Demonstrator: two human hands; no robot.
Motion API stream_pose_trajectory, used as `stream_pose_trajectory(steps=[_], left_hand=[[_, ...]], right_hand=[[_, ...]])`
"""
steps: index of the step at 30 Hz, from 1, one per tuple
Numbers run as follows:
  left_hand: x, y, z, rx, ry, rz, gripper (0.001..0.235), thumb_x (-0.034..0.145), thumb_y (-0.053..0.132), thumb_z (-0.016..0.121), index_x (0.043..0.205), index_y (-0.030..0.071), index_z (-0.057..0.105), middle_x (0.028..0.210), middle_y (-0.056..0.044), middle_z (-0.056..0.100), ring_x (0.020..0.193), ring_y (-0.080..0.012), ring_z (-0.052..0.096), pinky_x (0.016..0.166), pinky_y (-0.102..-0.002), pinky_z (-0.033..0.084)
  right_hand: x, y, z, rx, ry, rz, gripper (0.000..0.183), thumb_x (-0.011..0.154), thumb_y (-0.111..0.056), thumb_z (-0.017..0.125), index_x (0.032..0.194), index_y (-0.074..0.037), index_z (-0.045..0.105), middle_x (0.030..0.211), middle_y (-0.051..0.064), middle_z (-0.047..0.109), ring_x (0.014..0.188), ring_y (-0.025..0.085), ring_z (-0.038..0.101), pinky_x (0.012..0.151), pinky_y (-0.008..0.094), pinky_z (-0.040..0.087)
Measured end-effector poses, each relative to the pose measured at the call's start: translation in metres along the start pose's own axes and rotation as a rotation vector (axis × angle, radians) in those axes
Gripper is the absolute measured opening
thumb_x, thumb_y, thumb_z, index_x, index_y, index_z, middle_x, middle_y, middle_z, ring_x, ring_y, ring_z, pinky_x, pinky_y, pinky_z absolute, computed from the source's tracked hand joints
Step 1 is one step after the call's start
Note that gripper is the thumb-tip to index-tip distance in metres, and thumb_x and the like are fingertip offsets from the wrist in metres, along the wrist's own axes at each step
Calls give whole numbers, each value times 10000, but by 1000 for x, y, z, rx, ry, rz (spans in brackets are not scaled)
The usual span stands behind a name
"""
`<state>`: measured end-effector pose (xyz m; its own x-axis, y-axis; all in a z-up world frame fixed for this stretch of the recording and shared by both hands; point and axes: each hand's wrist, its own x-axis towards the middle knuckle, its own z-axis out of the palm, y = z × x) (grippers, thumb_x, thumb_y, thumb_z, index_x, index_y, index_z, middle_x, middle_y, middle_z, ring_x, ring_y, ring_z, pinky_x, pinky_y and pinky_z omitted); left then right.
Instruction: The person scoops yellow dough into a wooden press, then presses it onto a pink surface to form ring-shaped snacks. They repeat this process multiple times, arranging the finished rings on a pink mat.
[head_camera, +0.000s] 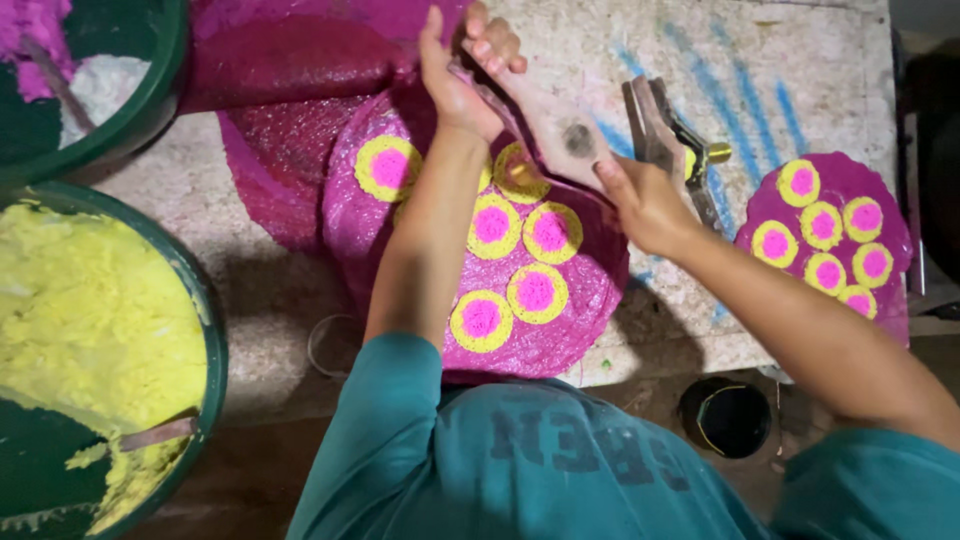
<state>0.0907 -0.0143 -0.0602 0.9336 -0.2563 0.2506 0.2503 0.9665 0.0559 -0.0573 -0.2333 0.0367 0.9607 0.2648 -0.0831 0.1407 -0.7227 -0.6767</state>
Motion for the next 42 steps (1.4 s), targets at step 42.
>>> stream_pose_trajectory(steps=[42], left_hand=[[-184, 172, 81, 1401, 349, 329, 478, 1112, 457, 476, 1319, 46, 603, 1175, -44, 640, 1088, -154, 616, 978, -303, 514]], right_hand=[[109, 44, 46, 334, 139, -154, 426, 1151, -451, 582, 1071, -34, 617, 814, 41, 600, 693, 154, 576, 620, 329, 453]])
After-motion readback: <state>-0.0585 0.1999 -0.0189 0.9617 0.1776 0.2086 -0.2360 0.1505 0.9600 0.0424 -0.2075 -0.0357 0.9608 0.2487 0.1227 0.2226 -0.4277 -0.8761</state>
